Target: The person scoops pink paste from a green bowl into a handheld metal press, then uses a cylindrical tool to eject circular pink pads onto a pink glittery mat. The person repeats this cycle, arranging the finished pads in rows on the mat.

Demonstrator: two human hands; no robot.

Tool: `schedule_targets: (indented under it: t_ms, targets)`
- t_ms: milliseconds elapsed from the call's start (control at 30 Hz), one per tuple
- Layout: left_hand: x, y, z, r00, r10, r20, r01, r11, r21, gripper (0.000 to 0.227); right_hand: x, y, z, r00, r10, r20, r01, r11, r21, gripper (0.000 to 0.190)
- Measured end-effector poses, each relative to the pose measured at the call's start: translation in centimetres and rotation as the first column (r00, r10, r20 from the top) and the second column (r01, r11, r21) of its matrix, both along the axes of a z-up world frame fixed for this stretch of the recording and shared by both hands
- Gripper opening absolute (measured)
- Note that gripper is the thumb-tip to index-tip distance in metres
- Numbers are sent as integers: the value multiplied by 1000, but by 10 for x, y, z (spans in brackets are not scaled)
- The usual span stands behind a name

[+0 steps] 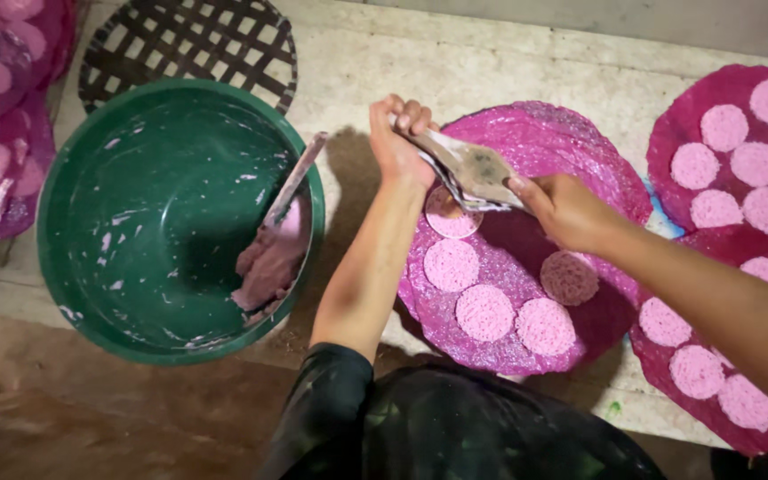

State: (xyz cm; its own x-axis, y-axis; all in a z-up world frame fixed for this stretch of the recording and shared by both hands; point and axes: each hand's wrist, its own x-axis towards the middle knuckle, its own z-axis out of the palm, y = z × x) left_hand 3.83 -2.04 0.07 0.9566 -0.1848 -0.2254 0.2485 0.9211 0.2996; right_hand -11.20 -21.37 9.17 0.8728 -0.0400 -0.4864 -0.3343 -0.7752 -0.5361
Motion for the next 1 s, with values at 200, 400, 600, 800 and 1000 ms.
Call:
schedule_targets:
  t_ms: [200, 400, 600, 800, 1000]
  targets:
    - [-7, -3, 19, 999, 40, 11, -40, 999, -4, 25, 5, 10, -2, 998, -41, -54, 36, 995, -91, 52]
    - [-32, 62, 68, 964, -167, -208, 184, 981, 67, 61, -29, 16, -39, 931, -117, 346, -22, 928, 373, 63]
    - [-101, 55, 51, 749, -659, 72, -270, -203, 941, 42, -74, -2, -42, 816, -341, 466, -37, 774, 632, 83]
    - [-120, 66, 8, 537, -843, 23, -687, -422, 591, 40, -128, -9, -70, 728, -616, 301, 99, 529, 843, 90]
    - [-127, 46, 1, 671, -740, 50, -488, -390, 781, 91, -186, -23, -90, 626, -749, 217, 69, 330, 941, 84]
